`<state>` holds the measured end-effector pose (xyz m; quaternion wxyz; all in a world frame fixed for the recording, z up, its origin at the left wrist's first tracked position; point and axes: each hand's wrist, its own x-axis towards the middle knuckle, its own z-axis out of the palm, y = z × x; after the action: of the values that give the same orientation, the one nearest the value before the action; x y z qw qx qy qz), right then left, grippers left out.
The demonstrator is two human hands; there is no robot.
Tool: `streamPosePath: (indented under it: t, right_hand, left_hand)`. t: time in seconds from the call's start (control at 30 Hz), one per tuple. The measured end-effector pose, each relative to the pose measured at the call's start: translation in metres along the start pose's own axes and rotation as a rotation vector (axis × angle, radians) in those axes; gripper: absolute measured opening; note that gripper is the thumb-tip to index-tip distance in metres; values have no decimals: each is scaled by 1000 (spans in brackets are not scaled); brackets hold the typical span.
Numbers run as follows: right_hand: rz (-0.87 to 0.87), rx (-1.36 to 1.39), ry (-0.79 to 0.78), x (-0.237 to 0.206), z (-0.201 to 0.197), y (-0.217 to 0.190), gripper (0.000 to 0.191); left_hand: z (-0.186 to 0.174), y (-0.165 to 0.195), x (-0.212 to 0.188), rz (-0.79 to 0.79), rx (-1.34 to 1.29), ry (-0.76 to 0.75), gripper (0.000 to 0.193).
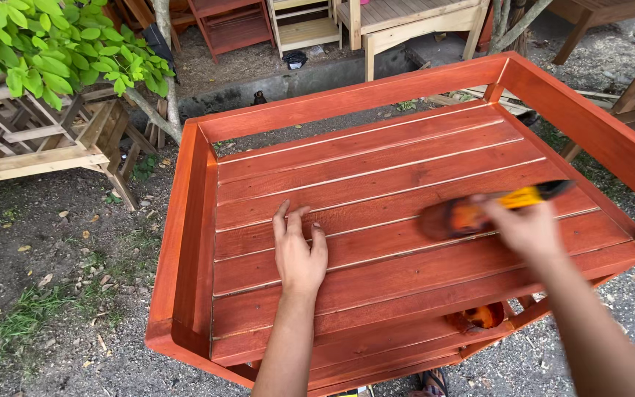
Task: The person applies reddish-orange wood stain to a slatted wooden bench with a wide brush, brushing the seat slats, edges, and frame rails while steadying the bench with the other hand. They work around the bench to coat different surfaces.
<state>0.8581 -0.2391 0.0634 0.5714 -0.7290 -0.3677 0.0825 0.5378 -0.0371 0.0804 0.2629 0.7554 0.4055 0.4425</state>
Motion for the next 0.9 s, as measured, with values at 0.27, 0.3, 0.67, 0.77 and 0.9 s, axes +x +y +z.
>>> streamPosePath:
  t: [0.27, 0.3, 0.67, 0.77, 0.9]
  right_hand:
    - [48, 48, 368, -9, -57, 10, 10]
    - [81, 125, 343, -11, -42, 2, 9]
    - [106, 332, -331, -50, 176, -62, 29]
    - [-26, 387, -241, -12, 107, -36, 23]
    - [83, 109, 307, 34, -14, 21, 10]
  left_hand:
    - [5, 0, 1, 11, 8, -9, 36]
    - [6, 0, 1, 34, 4, 7, 35]
    - [8, -8, 0, 63, 27, -42, 41]
    - [7, -8, 0, 67, 25, -38, 42]
    - [7, -5, 4, -17, 121, -117, 43]
